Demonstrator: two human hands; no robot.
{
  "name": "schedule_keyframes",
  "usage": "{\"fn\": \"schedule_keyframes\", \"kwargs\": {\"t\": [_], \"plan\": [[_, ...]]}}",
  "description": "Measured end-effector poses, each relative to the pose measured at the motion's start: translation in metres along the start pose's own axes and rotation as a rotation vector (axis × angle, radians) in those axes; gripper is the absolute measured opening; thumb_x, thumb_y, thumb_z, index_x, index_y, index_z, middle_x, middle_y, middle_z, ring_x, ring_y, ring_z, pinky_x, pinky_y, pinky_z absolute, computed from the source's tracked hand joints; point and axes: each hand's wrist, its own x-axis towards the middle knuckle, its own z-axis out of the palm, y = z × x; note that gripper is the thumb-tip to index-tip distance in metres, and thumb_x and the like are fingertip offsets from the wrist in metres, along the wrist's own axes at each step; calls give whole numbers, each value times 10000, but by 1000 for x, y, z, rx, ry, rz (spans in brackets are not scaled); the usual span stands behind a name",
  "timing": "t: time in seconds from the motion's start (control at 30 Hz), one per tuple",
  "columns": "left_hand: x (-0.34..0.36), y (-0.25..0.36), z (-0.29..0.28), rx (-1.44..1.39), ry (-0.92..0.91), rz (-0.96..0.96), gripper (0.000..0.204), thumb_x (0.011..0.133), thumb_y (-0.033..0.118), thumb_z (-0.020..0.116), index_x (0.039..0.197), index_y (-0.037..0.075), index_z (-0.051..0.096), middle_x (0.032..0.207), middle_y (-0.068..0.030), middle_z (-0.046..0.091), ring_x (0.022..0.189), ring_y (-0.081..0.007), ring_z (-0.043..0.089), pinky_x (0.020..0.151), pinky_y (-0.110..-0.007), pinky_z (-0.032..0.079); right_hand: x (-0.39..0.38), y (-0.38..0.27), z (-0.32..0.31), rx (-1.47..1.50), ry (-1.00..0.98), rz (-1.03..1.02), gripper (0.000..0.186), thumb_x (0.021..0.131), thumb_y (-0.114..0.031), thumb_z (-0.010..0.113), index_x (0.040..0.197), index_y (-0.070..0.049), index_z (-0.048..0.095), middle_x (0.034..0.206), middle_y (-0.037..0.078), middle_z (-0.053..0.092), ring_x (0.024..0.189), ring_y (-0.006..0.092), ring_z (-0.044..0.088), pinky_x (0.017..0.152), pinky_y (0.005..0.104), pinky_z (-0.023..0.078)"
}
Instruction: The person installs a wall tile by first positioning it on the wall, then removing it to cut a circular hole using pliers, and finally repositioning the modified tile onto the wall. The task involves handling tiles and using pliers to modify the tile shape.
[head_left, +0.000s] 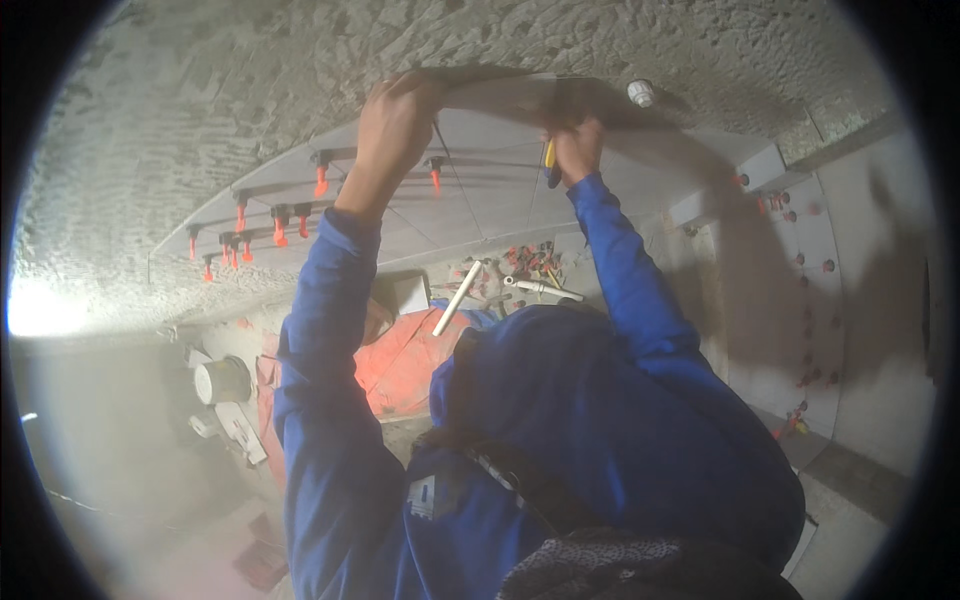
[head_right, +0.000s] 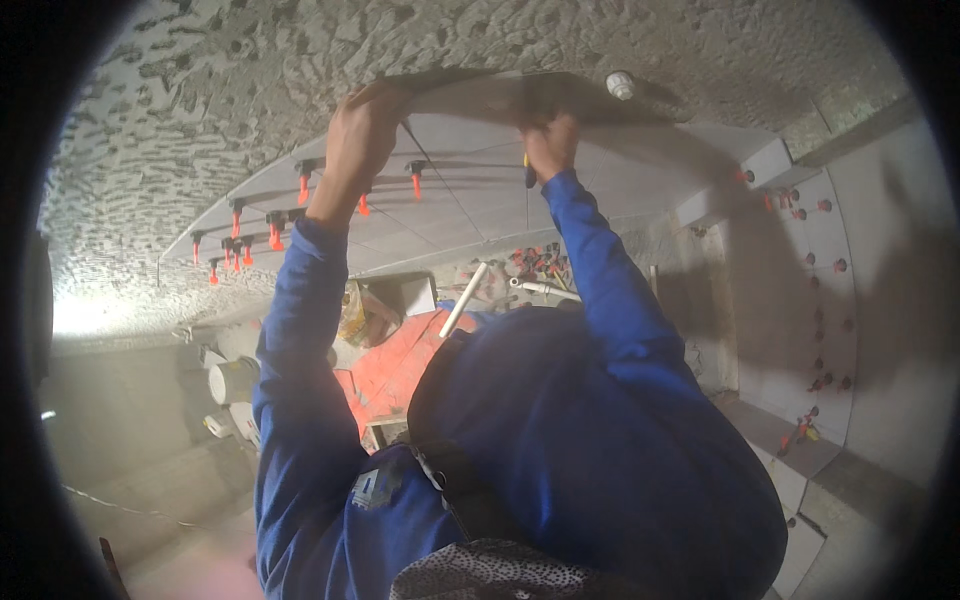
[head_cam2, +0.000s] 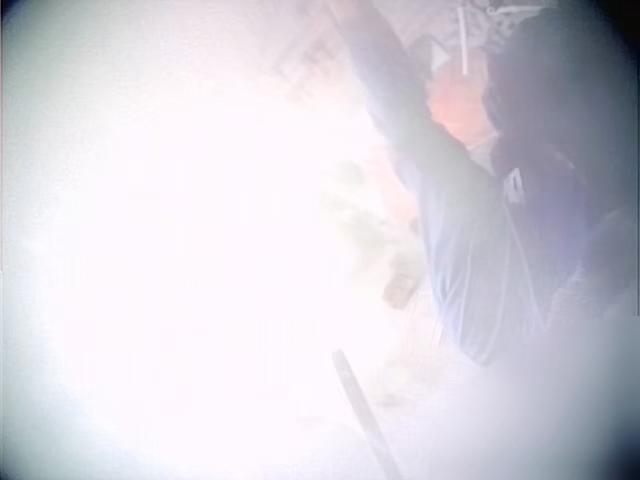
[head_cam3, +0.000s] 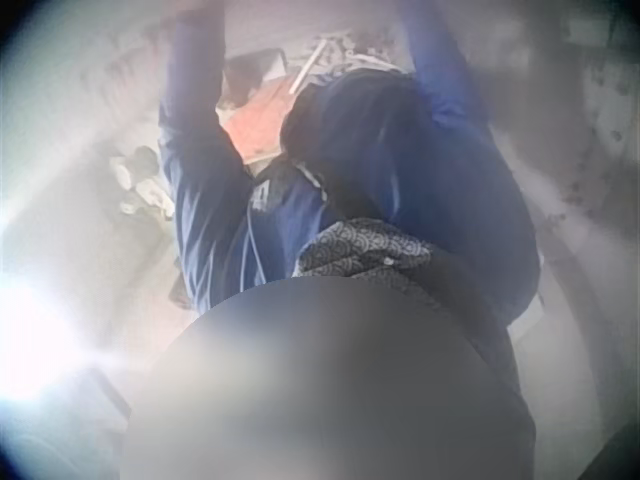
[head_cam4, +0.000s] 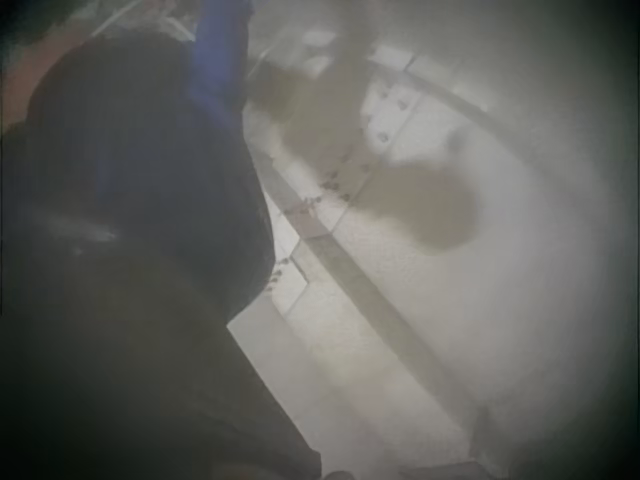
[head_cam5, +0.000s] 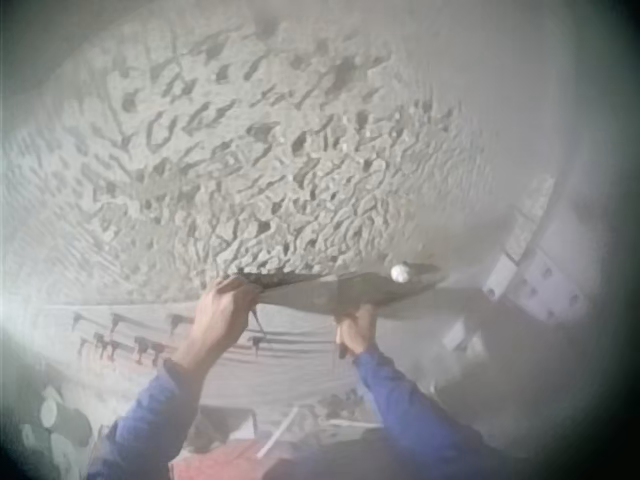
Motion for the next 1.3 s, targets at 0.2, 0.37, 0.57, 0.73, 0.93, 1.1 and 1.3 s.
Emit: {"fn": "schedule_keyframes", "kwargs": {"t": [0.2, 0.37, 0.57, 0.73, 0.93, 1.1, 1.3], "plan": [[3, -5, 5, 37, -12, -41, 257, 774, -15, 600, 930, 121, 753, 1009, -34, 701, 948, -304, 653, 786, -413, 540, -4, -15, 3, 68, -23, 58, 267, 787, -119, 781, 958, 38, 649, 832, 83, 658, 650, 138, 606, 592, 300, 517], [2, -4, 8, 29, 53, -53, 265, 766, -23, 581, 890, 127, 761, 949, -30, 702, 923, -294, 663, 775, -418, 543, -5, -13, 6, 65, 1, 20, 350, 800, -137, 788, 1036, 56, 616, 841, 93, 652, 650, 143, 615, 582, 297, 511], [4, -2, 7, -19, -13, -143, 249, 775, -8, 582, 885, 125, 761, 937, -41, 703, 898, -295, 665, 768, -428, 540, -5, -14, 2, 12, -26, 56, 372, 818, -133, 779, 1083, 58, 601, 843, 99, 651, 638, 156, 627, 564, 300, 508], [4, -2, 6, 48, -28, -116, 277, 770, -19, 576, 908, 129, 765, 976, -39, 705, 902, -307, 668, 776, -426, 544, -6, -13, 7, 155, 0, -67, 350, 789, -178, 808, 988, 54, 638, 827, 92, 652, 640, 151, 619, 566, 303, 507], [5, -2, 5, -11, -50, -126, 309, 759, -17, 565, 944, 138, 760, 994, -43, 699, 947, -322, 653, 801, -405, 537, -5, -12, 2, 55, -30, -15, 225, 841, -113, 732, 963, 50, 637, 787, 90, 642, 626, 165, 634, 548, 313, 495], [4, -3, 4, 0, -35, -85, 316, 750, -12, 560, 947, 137, 759, 1002, -42, 696, 981, -314, 641, 838, -414, 524, -1, -6, 2, -19, -18, 24, 317, 785, -151, 785, 952, 68, 629, 781, 92, 643, 633, 177, 614, 597, 332, 511], [2, -4, 7, -21, 26, -52, 331, 643, -55, 582, 900, 86, 737, 1048, -79, 704, 930, -358, 634, 806, -438, 515, 2, 8, 0, 20, -28, 48, 323, 793, -189, 790, 910, 77, 647, 752, 110, 654, 630, 177, 628, 585, 344, 497]]}}
